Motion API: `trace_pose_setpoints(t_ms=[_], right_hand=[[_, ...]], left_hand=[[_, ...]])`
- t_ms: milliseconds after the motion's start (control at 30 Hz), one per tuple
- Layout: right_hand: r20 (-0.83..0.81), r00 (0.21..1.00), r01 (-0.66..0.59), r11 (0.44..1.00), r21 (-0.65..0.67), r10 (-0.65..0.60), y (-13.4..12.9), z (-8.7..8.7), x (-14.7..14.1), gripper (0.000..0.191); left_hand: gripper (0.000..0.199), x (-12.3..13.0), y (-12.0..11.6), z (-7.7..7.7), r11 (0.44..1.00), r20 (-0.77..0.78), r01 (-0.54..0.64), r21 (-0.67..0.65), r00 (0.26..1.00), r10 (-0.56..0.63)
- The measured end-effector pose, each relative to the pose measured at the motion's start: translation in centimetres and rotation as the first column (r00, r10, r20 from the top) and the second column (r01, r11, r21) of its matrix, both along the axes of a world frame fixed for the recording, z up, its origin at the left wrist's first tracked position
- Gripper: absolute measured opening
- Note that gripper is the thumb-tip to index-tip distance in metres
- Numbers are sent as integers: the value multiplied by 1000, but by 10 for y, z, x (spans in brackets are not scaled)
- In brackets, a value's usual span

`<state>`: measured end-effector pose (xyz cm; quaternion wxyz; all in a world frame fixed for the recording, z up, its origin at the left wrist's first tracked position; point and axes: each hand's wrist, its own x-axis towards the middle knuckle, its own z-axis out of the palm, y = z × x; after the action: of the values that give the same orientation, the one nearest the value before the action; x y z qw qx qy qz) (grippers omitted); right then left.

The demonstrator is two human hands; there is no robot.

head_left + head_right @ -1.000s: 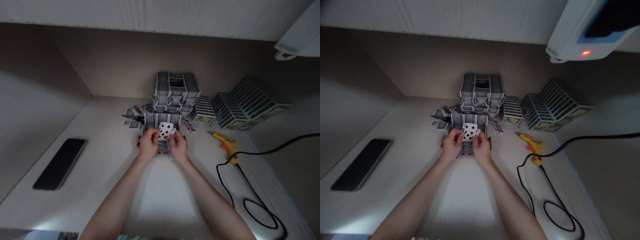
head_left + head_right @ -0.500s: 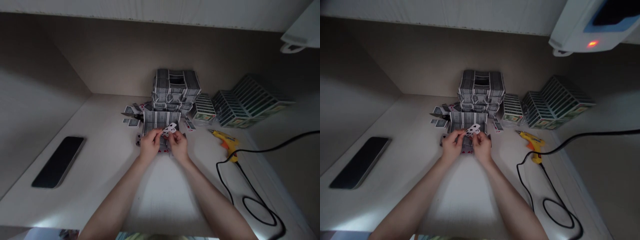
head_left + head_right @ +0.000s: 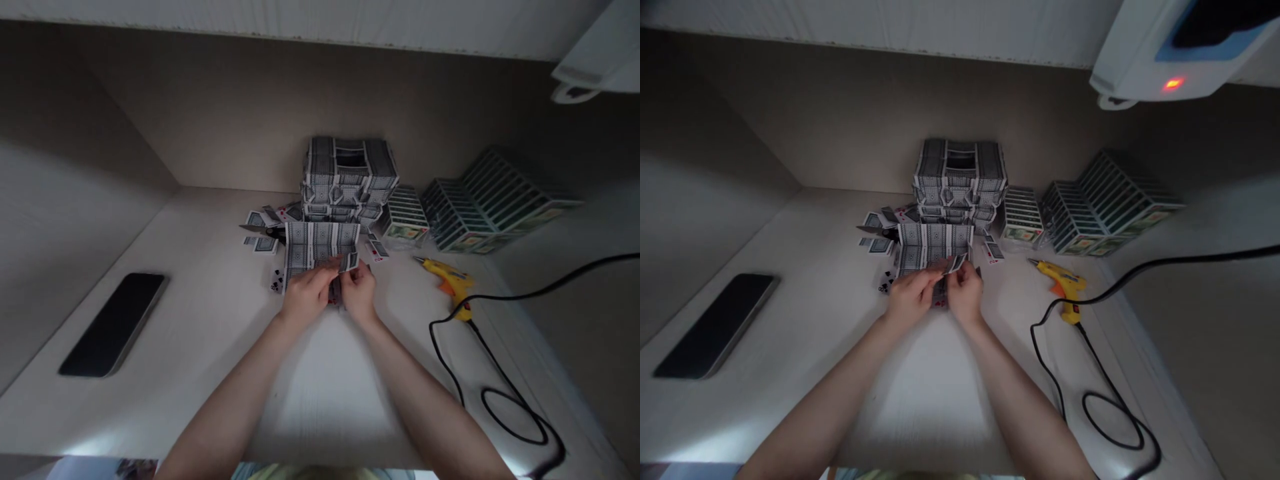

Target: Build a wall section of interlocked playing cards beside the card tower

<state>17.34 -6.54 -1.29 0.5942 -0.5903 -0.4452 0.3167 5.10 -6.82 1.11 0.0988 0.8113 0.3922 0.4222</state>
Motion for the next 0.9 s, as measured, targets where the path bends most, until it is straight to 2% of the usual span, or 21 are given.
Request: trace_pose_setpoints(t_ms=[100, 200, 300, 433, 633, 767, 900], right_hand=[[-34, 998, -48, 999, 13, 48, 1, 4, -2, 16], [-145, 984, -96, 992, 76, 106, 1, 8, -5, 21], [-267, 952, -115, 984, 133, 147, 2, 11, -7, 31], [-272, 945, -166, 983, 83, 182, 3, 10, -4, 29], [-275, 952, -129, 991, 33, 133, 5, 5, 0, 26], [-308, 944, -120, 992, 27, 122, 5, 8, 1, 23], [-314, 941, -110, 992, 58, 123, 4, 10, 1, 21]], left_hand=[[19, -2, 1, 0, 986, 45, -155, -55, 986, 158], [15, -3, 4, -1, 959, 98, -265, -104, 956, 276], [14, -4, 8, -1, 948, 131, -294, -122, 942, 309], [15, -4, 10, -1, 944, 133, -302, -134, 938, 319], [13, -4, 6, -1, 962, 133, -227, -149, 960, 247], [15, -1, 2, 2, 987, 128, -78, -142, 987, 96], [24, 1, -1, 5, 994, 48, 51, -95, 998, -47]])
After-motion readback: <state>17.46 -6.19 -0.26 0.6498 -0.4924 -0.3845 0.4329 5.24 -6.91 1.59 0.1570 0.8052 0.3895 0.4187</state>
